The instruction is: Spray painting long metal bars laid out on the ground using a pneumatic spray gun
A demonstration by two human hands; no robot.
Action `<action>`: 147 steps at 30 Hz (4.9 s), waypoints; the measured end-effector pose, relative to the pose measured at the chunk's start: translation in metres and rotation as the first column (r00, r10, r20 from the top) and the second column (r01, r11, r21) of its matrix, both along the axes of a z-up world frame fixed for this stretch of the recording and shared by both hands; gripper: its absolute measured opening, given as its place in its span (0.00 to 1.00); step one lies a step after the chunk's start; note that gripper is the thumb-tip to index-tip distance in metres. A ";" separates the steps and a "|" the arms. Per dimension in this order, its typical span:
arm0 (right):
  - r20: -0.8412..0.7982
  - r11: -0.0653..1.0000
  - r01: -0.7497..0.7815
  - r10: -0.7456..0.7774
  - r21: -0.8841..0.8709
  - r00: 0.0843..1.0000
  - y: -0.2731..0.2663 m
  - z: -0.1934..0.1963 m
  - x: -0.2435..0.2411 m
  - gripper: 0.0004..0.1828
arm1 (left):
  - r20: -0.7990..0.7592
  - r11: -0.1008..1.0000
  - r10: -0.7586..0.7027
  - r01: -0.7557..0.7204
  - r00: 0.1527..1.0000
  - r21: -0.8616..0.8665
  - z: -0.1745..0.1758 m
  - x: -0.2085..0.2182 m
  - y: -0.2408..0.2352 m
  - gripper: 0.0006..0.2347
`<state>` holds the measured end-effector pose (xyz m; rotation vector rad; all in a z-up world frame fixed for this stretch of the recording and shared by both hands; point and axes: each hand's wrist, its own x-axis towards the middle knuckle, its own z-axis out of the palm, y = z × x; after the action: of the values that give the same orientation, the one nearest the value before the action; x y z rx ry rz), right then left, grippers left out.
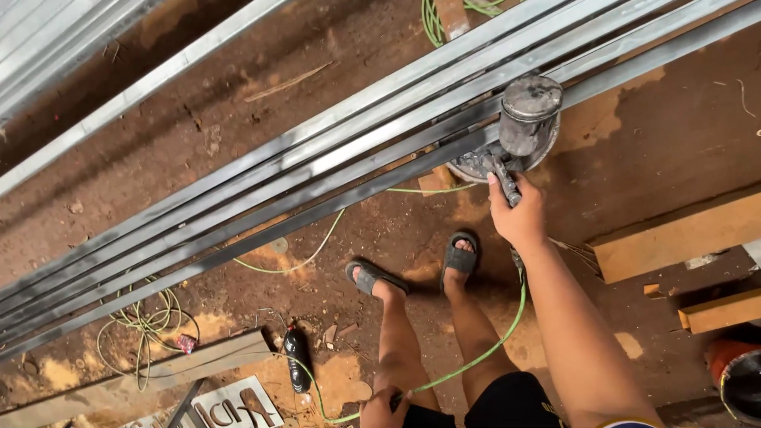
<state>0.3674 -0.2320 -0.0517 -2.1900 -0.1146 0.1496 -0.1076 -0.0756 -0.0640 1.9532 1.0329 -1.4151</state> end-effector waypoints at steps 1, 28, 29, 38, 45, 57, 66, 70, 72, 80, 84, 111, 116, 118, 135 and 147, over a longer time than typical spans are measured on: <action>0.020 1.000 -0.006 0.006 -0.009 1.000 0.003 -0.003 -0.002 0.17 | 0.000 1.000 0.014 -0.014 1.000 -0.010 0.003 0.000 0.000 0.13; -0.079 0.974 -0.226 0.227 0.022 0.971 0.102 -0.020 -0.054 0.17 | 0.089 0.999 0.009 -0.005 0.996 -0.043 0.021 0.002 0.020 0.14; -0.083 0.974 -0.227 0.228 0.022 0.970 0.105 -0.017 -0.057 0.17 | 0.085 0.999 0.010 -0.006 0.996 -0.043 0.022 0.001 0.021 0.14; -0.292 0.940 -0.331 0.339 0.079 0.894 0.135 -0.013 -0.071 0.19 | 0.146 1.000 0.000 0.003 0.989 -0.020 0.020 -0.003 0.026 0.13; -0.197 0.893 -0.420 0.446 0.163 0.873 0.163 -0.019 -0.085 0.19 | 0.148 1.000 0.013 -0.010 0.989 -0.019 0.019 -0.004 0.027 0.13; -0.247 0.835 -0.487 0.544 0.256 0.802 0.197 -0.020 -0.102 0.18 | 0.166 0.999 0.038 -0.040 0.985 0.007 0.011 -0.013 0.022 0.17; -0.068 0.845 -0.478 0.506 0.241 0.860 0.187 -0.045 -0.111 0.15 | 0.179 1.000 0.001 -0.001 0.984 0.004 0.015 -0.004 0.021 0.16; 0.062 0.881 -0.434 0.430 0.187 0.901 0.162 -0.082 -0.110 0.14 | 0.264 0.984 -0.149 0.169 0.953 -0.057 0.025 0.011 0.022 0.15; 0.062 0.908 -0.384 0.379 0.170 0.923 0.144 -0.075 -0.098 0.15 | 0.275 0.971 -0.189 0.222 0.943 -0.094 0.019 0.015 0.022 0.16; 0.197 0.991 -0.135 0.129 0.018 0.972 0.071 -0.059 -0.040 0.14 | 0.335 0.890 -0.379 0.439 0.862 -0.124 -0.019 0.018 0.006 0.18; 0.189 0.995 -0.090 0.098 -0.049 0.977 0.039 -0.041 -0.014 0.14 | 0.388 0.883 -0.374 0.451 0.842 -0.129 -0.026 0.026 -0.010 0.18; 0.254 0.996 -0.008 0.031 -0.089 0.967 0.013 -0.028 0.057 0.14 | -0.044 0.855 0.162 -0.162 0.986 -0.492 -0.024 0.070 -0.109 0.27; 0.265 0.995 -0.084 0.093 -0.045 0.960 0.039 -0.022 0.046 0.14 | -0.262 0.801 0.215 -0.323 0.941 -0.503 -0.001 0.093 -0.095 0.38; 0.250 0.994 -0.089 0.100 -0.056 0.963 0.047 -0.026 0.040 0.13 | -0.281 0.787 0.248 -0.362 0.927 -0.499 -0.003 0.088 -0.097 0.45; 0.075 0.945 -0.325 0.323 0.022 0.943 0.137 -0.039 -0.021 0.15 | 0.309 0.949 -0.229 0.282 0.923 -0.139 -0.029 0.106 -0.012 0.39; 0.108 0.912 -0.407 0.400 0.048 0.910 0.195 -0.032 -0.046 0.17 | 0.186 0.952 -0.194 0.231 0.963 -0.200 -0.039 0.081 0.040 0.35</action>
<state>0.3212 -0.0367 -0.0835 -2.0779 -0.6219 0.2687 -0.0269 -0.0361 -0.1026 2.0219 0.5776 -1.3856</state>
